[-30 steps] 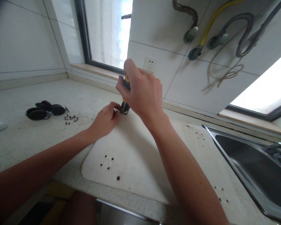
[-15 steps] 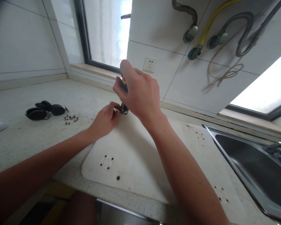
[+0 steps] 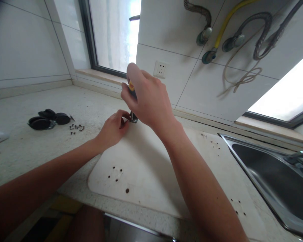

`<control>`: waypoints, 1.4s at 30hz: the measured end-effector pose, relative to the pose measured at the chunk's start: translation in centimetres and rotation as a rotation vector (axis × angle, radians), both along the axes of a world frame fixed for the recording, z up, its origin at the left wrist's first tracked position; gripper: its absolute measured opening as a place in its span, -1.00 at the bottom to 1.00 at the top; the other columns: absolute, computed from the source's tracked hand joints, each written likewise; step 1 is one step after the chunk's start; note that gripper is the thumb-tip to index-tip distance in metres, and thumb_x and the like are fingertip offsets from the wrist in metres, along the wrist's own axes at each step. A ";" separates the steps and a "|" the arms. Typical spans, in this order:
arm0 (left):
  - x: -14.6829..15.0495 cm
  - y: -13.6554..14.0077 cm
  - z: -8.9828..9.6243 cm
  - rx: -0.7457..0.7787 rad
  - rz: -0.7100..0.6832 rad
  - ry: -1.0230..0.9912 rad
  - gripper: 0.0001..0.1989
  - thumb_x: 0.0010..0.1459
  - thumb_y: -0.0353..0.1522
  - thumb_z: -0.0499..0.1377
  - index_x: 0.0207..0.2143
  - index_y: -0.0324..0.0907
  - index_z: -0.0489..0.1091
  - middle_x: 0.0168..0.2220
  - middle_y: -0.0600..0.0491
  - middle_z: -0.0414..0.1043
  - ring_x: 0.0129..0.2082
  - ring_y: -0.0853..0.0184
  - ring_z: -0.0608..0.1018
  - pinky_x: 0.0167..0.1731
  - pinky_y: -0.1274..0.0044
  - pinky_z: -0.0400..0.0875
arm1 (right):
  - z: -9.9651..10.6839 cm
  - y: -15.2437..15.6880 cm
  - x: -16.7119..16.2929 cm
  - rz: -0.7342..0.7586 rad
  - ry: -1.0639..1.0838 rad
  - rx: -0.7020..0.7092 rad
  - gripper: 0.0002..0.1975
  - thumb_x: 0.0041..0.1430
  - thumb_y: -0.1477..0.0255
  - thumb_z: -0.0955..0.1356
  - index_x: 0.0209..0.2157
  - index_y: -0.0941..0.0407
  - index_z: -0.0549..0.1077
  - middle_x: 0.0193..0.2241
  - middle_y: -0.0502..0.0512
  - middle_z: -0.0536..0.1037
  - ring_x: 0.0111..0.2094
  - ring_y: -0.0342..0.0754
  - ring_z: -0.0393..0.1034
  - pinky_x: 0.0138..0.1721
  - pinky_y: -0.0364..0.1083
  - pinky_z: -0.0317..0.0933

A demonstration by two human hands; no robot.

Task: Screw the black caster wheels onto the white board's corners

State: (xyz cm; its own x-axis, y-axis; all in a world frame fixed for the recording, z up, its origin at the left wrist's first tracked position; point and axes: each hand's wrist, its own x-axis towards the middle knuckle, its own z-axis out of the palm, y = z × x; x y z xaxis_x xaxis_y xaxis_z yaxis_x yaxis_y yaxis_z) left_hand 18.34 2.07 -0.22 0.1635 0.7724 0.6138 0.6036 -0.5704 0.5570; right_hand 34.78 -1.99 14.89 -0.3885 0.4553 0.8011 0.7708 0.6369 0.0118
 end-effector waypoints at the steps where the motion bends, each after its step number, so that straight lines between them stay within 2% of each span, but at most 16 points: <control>1: 0.0 0.0 0.1 -0.005 0.000 0.005 -0.72 0.25 -0.61 0.19 -0.06 -0.15 0.40 -0.11 -0.06 0.65 -0.25 0.20 0.63 -0.09 0.30 0.54 | 0.0 0.1 0.1 0.009 0.008 -0.003 -0.87 0.45 0.36 0.34 -0.24 -0.01 0.30 -0.39 0.00 0.50 -0.44 -0.06 0.25 -0.30 0.01 0.08; 6: 0.1 0.0 0.2 -0.025 0.010 0.012 -0.73 0.26 -0.60 0.17 -0.05 -0.15 0.39 -0.10 -0.07 0.66 -0.25 0.20 0.63 -0.09 0.29 0.55 | -0.2 0.3 0.1 0.043 0.044 -0.035 -0.87 0.47 0.36 0.32 -0.23 -0.02 0.29 -0.38 -0.01 0.49 -0.42 -0.06 0.26 -0.27 0.01 0.09; 13: 0.0 -0.2 0.3 -0.048 0.025 0.022 -0.74 0.28 -0.57 0.18 -0.02 -0.16 0.41 -0.09 -0.10 0.66 -0.21 0.16 0.65 -0.07 0.27 0.56 | 0.9 -0.4 0.5 0.101 0.013 -0.184 -0.92 0.43 0.38 0.35 -0.12 -0.03 0.32 -0.33 0.01 0.52 -0.37 -0.03 0.27 -0.22 0.01 0.13; 18: 0.0 -0.2 0.3 -0.048 0.025 0.019 -0.71 0.26 -0.60 0.16 -0.02 -0.17 0.41 -0.11 -0.08 0.66 -0.19 0.15 0.66 -0.07 0.29 0.56 | 0.6 -0.4 0.5 0.059 0.045 -0.165 -0.94 0.51 0.31 0.29 -0.07 -0.03 0.34 -0.31 0.05 0.51 -0.30 0.01 0.32 -0.20 0.00 0.14; 22: 0.0 -0.2 0.2 -0.027 0.021 0.010 -0.73 0.27 -0.58 0.18 -0.04 -0.14 0.40 -0.10 -0.06 0.66 -0.19 0.16 0.66 -0.08 0.30 0.55 | 0.5 -0.6 0.3 0.116 -0.008 -0.221 -0.88 0.50 0.38 0.29 0.02 -0.07 0.33 -0.21 0.04 0.56 -0.27 0.00 0.34 -0.18 -0.02 0.17; 26: 0.0 -0.2 0.2 -0.013 0.018 0.011 -0.74 0.27 -0.58 0.18 -0.06 -0.12 0.40 -0.13 -0.06 0.66 -0.19 0.16 0.65 -0.09 0.28 0.55 | 0.6 -0.9 0.1 0.063 -0.007 -0.194 -0.93 0.55 0.32 0.25 -0.04 -0.06 0.35 -0.20 0.04 0.57 -0.27 0.00 0.37 -0.21 -0.02 0.17; 30: 0.0 -0.1 0.2 -0.003 0.022 0.010 -0.75 0.25 -0.58 0.19 -0.09 -0.10 0.38 -0.13 -0.04 0.66 -0.18 0.16 0.65 -0.08 0.29 0.54 | 0.7 -0.9 0.0 0.148 -0.050 -0.251 -0.88 0.53 0.37 0.26 0.03 -0.07 0.35 -0.19 0.02 0.60 -0.26 -0.01 0.39 -0.20 -0.03 0.19; 33: 0.1 -0.2 0.2 0.005 0.017 0.009 -0.74 0.26 -0.59 0.18 -0.08 -0.10 0.38 -0.12 -0.05 0.66 -0.17 0.16 0.65 -0.07 0.29 0.54 | 0.5 -0.9 -0.3 0.099 -0.029 -0.195 -0.92 0.55 0.30 0.28 -0.03 -0.04 0.38 -0.21 0.04 0.58 -0.26 -0.01 0.38 -0.20 -0.02 0.17; 36: 0.1 -0.2 0.2 0.012 0.023 0.009 -0.73 0.25 -0.60 0.18 -0.09 -0.10 0.37 -0.11 -0.05 0.65 -0.17 0.16 0.65 -0.05 0.28 0.54 | 0.6 -1.0 -0.6 0.022 0.003 -0.148 -0.83 0.54 0.19 0.31 -0.09 -0.03 0.40 -0.22 0.07 0.58 -0.26 0.00 0.37 -0.20 -0.01 0.16; 40: 0.1 -0.2 0.2 -0.016 0.018 0.020 -0.75 0.27 -0.58 0.18 -0.07 -0.12 0.38 -0.08 -0.07 0.66 -0.18 0.16 0.64 -0.05 0.28 0.54 | 0.9 -0.9 -0.3 0.086 -0.036 -0.192 -0.84 0.57 0.24 0.27 -0.08 -0.03 0.43 -0.26 0.05 0.57 -0.28 -0.02 0.38 -0.20 -0.01 0.18; 42: 0.0 -0.2 0.2 -0.027 0.009 0.025 -0.73 0.27 -0.58 0.16 -0.04 -0.13 0.38 -0.07 -0.09 0.66 -0.19 0.16 0.64 -0.05 0.27 0.54 | 0.7 -0.3 0.1 0.053 0.016 -0.129 -0.76 0.58 0.19 0.27 -0.16 -0.01 0.43 -0.37 0.04 0.52 -0.33 -0.02 0.36 -0.22 -0.02 0.16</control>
